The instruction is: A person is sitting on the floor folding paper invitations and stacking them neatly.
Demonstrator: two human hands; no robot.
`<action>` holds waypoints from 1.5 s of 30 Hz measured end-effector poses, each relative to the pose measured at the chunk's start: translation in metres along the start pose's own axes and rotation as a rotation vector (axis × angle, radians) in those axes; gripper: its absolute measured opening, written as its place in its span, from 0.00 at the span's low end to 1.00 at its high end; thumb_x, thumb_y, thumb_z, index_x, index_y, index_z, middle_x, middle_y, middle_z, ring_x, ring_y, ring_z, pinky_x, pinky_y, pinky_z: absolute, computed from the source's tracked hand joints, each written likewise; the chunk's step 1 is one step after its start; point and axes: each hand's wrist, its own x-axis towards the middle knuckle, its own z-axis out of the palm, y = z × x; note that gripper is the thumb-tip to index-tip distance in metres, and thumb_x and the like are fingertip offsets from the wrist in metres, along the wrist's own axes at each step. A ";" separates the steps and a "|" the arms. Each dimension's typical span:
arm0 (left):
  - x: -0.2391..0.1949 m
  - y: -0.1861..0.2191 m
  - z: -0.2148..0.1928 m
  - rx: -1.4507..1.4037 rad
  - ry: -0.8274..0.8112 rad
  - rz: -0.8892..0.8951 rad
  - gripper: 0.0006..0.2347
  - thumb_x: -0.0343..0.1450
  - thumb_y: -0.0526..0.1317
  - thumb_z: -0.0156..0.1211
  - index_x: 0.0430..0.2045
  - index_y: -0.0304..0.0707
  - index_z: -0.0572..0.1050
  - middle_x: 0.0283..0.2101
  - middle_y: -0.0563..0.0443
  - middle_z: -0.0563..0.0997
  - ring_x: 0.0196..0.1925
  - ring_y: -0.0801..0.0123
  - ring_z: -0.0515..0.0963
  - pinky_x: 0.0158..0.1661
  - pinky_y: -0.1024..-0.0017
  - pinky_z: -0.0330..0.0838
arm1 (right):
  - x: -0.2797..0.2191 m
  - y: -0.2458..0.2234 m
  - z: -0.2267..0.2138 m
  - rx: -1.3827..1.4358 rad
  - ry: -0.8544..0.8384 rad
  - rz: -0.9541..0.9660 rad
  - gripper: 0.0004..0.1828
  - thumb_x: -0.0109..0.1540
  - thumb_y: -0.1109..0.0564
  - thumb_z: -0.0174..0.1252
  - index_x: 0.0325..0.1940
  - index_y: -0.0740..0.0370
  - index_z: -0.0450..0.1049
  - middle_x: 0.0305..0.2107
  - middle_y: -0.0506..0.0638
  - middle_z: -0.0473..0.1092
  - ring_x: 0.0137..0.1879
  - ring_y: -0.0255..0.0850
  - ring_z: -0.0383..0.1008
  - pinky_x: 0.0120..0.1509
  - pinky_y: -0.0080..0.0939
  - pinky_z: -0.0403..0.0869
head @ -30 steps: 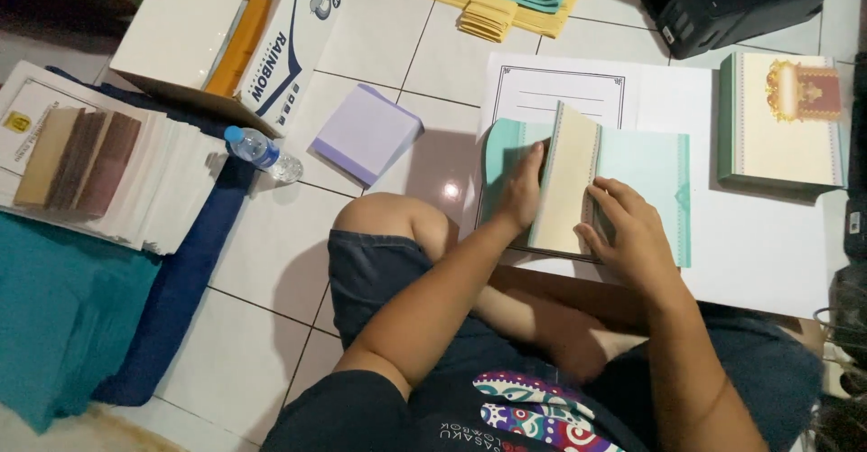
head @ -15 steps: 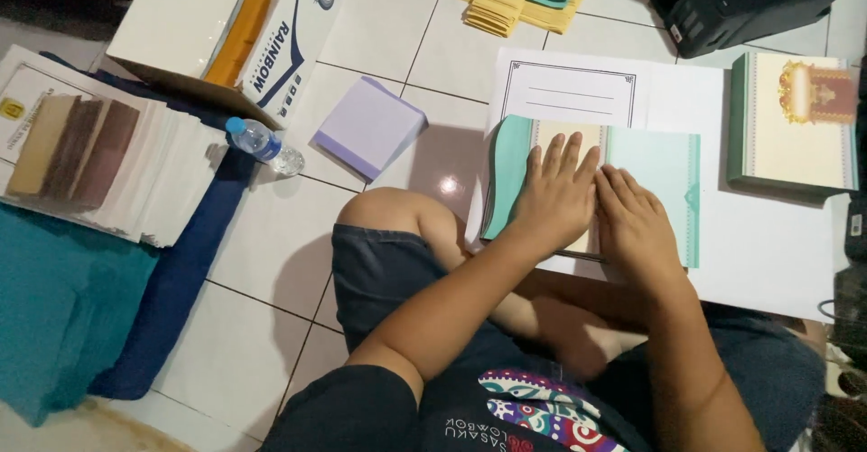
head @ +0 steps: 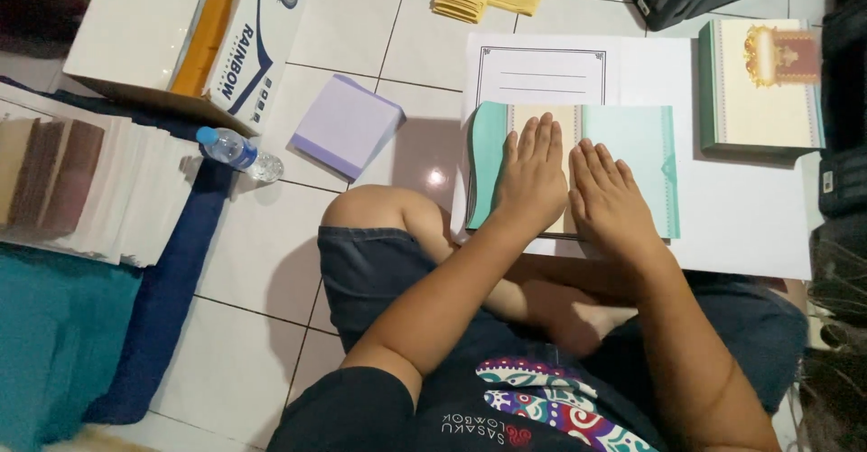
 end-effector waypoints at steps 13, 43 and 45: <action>0.003 -0.006 0.013 -0.057 0.055 0.013 0.28 0.72 0.39 0.41 0.70 0.27 0.56 0.76 0.32 0.54 0.80 0.45 0.49 0.73 0.44 0.34 | 0.016 -0.011 -0.011 0.005 0.013 0.037 0.37 0.73 0.40 0.27 0.82 0.59 0.46 0.79 0.57 0.43 0.84 0.51 0.38 0.83 0.55 0.39; -0.004 -0.005 0.005 -0.052 0.178 0.035 0.23 0.72 0.34 0.44 0.65 0.33 0.66 0.70 0.29 0.64 0.76 0.42 0.59 0.71 0.43 0.46 | -0.002 -0.010 -0.010 0.174 0.251 0.237 0.34 0.72 0.51 0.38 0.80 0.72 0.50 0.75 0.69 0.50 0.81 0.60 0.44 0.81 0.57 0.43; -0.007 -0.004 -0.002 -0.050 0.072 0.088 0.21 0.73 0.35 0.48 0.64 0.41 0.68 0.71 0.27 0.62 0.77 0.34 0.56 0.70 0.36 0.45 | -0.007 -0.017 -0.011 0.248 0.408 0.223 0.33 0.68 0.63 0.43 0.79 0.77 0.51 0.73 0.75 0.52 0.80 0.65 0.45 0.81 0.60 0.44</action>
